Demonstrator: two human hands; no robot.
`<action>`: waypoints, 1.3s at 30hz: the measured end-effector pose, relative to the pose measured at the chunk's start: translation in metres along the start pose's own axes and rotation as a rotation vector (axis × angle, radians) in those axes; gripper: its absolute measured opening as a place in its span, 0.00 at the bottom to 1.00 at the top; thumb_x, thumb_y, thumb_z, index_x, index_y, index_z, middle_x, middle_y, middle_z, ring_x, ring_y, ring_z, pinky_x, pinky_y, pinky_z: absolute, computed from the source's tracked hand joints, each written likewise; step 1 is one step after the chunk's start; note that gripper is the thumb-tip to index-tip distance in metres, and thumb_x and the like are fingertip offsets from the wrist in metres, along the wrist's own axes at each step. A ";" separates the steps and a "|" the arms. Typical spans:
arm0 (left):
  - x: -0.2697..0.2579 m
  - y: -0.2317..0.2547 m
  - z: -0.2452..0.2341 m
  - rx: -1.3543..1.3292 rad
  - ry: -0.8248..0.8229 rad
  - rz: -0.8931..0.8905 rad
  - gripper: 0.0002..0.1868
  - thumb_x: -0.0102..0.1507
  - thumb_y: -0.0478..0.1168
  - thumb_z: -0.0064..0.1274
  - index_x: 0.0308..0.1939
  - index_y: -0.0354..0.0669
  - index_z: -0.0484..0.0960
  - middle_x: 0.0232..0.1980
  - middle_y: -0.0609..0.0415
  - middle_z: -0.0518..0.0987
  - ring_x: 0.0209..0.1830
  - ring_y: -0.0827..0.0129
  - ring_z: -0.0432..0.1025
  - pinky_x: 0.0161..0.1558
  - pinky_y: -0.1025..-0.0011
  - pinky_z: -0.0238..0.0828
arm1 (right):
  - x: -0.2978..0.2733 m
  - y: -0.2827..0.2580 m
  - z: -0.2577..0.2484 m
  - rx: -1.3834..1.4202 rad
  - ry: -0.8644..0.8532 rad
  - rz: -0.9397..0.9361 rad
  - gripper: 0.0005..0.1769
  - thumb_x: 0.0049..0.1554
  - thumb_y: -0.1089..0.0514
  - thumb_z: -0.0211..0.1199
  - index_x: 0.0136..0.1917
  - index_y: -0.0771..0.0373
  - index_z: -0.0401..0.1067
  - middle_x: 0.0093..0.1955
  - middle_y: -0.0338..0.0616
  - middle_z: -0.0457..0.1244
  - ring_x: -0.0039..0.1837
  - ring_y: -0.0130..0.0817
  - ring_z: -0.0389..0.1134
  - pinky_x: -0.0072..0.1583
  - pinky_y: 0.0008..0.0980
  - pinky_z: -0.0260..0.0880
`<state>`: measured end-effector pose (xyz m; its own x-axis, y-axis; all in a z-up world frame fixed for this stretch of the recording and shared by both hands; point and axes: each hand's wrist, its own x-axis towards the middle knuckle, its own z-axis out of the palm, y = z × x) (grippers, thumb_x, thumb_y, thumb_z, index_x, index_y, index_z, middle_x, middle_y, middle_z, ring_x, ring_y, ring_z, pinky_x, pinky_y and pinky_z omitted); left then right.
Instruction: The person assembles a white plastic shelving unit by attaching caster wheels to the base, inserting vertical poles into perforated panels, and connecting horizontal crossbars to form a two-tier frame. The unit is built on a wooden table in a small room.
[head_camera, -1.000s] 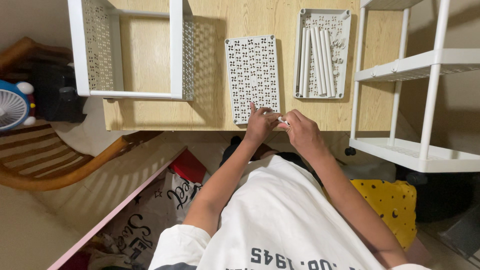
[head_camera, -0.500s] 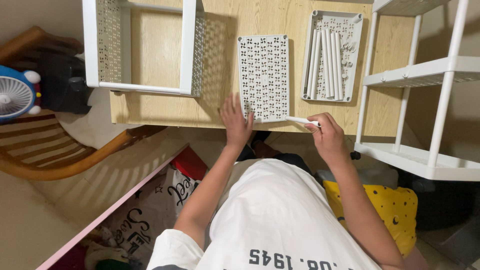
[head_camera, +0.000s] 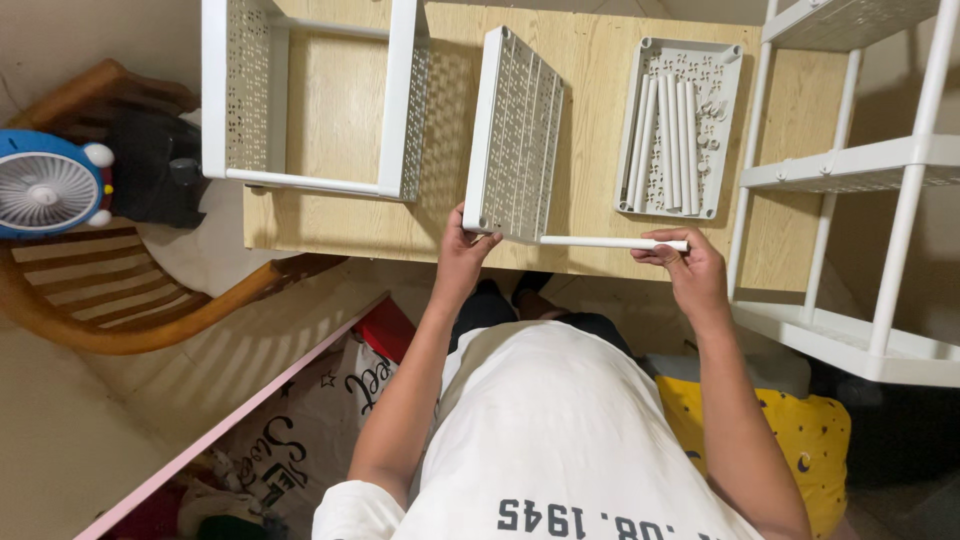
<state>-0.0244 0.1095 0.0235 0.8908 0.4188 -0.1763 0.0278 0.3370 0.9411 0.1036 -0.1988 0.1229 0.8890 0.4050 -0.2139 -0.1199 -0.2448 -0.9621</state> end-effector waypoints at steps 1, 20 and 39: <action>0.002 0.002 0.000 0.001 0.011 0.003 0.29 0.65 0.25 0.57 0.68 0.36 0.63 0.56 0.54 0.74 0.57 0.73 0.71 0.62 0.71 0.72 | 0.004 0.006 0.001 -0.012 -0.009 0.009 0.09 0.65 0.63 0.58 0.57 0.70 0.71 0.54 0.50 0.70 0.55 0.34 0.75 0.59 0.33 0.79; 0.009 0.010 0.012 0.460 0.025 0.107 0.20 0.65 0.27 0.56 0.59 0.34 0.67 0.52 0.48 0.78 0.58 0.66 0.75 0.59 0.70 0.73 | 0.061 0.131 0.046 -0.978 -0.025 -0.301 0.07 0.58 0.58 0.67 0.51 0.56 0.79 0.49 0.38 0.69 0.58 0.42 0.64 0.60 0.47 0.61; 0.024 0.086 0.101 1.071 -0.061 0.573 0.24 0.66 0.33 0.57 0.65 0.46 0.71 0.66 0.50 0.71 0.76 0.50 0.60 0.83 0.45 0.46 | 0.072 0.092 0.003 -0.869 0.247 -0.257 0.06 0.63 0.59 0.64 0.51 0.62 0.77 0.50 0.46 0.69 0.55 0.46 0.69 0.58 0.43 0.69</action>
<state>0.0452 0.0629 0.1296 0.9158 0.2288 0.3301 -0.0419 -0.7630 0.6450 0.1547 -0.1893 0.0188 0.9230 0.3638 0.1255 0.3765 -0.7860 -0.4903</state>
